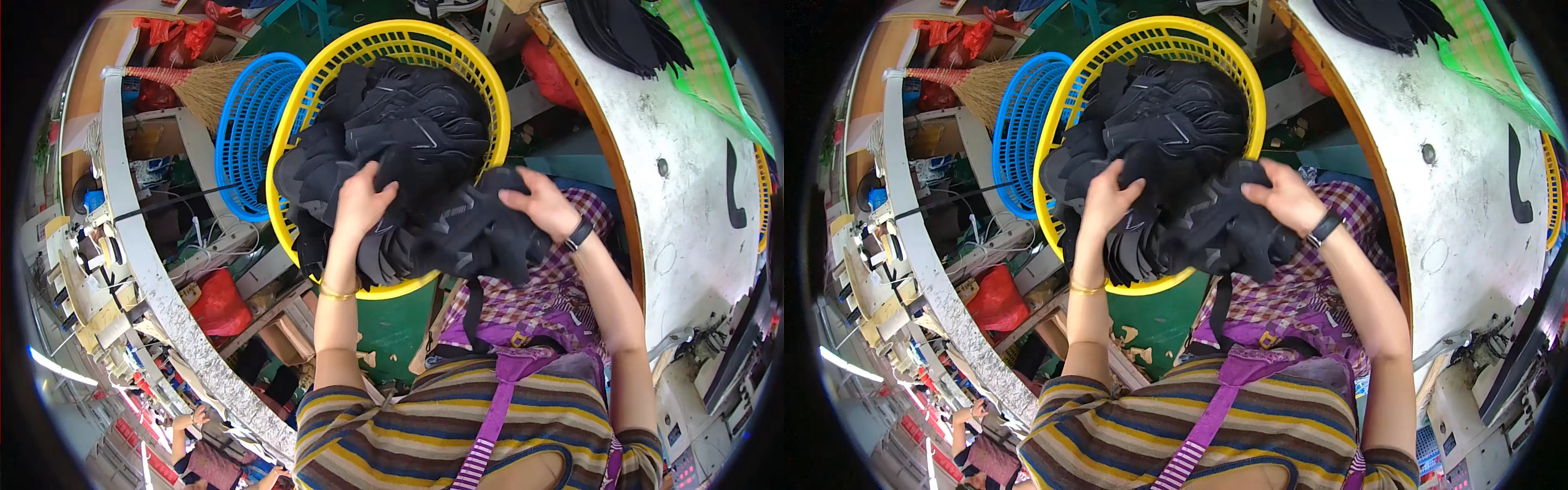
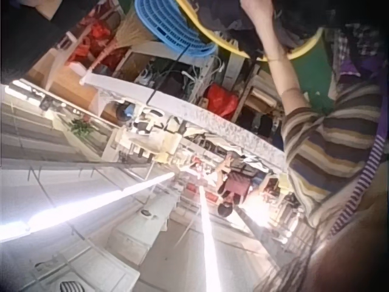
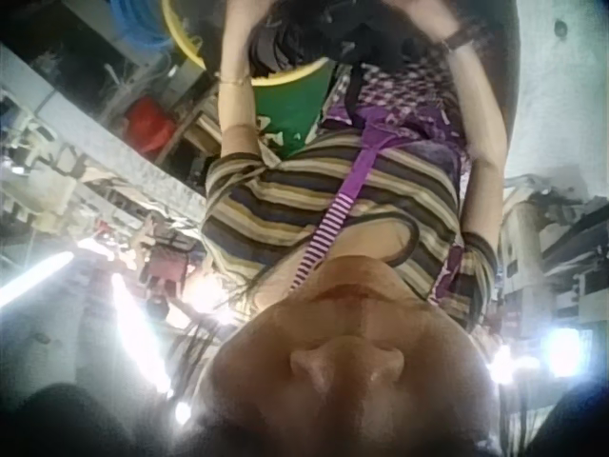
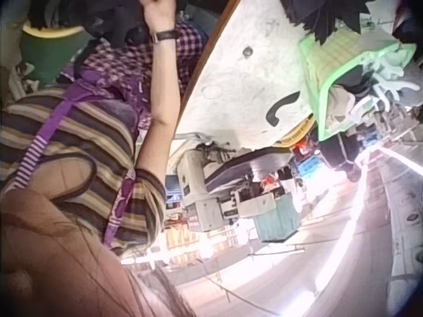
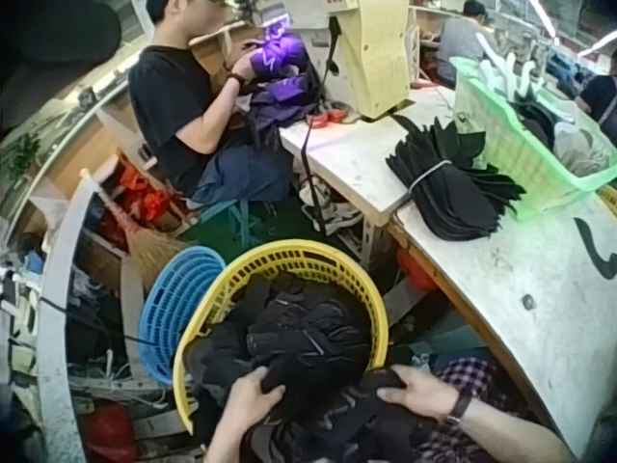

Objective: The person folds the edges of shoe parts using a machine, hammers the folded pieces with a hammer, and sorts and places the finished parts into a basket.

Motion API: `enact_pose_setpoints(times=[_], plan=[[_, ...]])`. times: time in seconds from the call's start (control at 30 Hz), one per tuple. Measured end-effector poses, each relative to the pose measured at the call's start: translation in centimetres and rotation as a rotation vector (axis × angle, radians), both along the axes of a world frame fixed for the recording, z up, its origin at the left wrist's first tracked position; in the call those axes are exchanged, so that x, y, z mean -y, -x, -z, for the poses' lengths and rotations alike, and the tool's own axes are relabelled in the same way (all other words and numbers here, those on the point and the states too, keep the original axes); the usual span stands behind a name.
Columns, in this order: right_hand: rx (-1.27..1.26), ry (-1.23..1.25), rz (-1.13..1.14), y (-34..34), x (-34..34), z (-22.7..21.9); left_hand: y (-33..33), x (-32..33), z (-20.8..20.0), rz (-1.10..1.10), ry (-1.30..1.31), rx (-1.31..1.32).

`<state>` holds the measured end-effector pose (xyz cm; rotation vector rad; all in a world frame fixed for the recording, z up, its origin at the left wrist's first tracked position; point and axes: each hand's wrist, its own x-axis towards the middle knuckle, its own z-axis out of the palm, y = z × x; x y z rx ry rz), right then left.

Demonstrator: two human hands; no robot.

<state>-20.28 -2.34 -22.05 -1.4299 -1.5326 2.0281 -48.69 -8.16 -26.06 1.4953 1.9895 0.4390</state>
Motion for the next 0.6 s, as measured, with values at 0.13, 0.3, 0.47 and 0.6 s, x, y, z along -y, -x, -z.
enact_pose_setpoints(times=[0.13, 0.3, 0.47, 0.6], plan=[[-0.274, -0.270, -0.576, 1.9, -0.9, -1.6, 2.0, 0.6, -4.2, 0.036, 0.118, 0.163], [-0.287, -1.050, -0.551, 6.1, 0.5, -1.9, 1.1, 0.7, -4.7, 0.483, 0.005, 0.478], [-0.115, -0.961, -0.592, 6.0, 0.1, 1.2, 2.5, 0.2, -2.0, 0.152, 0.114, 0.778], [-0.160, -1.081, -0.662, 5.0, 1.1, 1.9, 2.0, -1.6, 1.2, 0.150, -0.321, 0.156]])
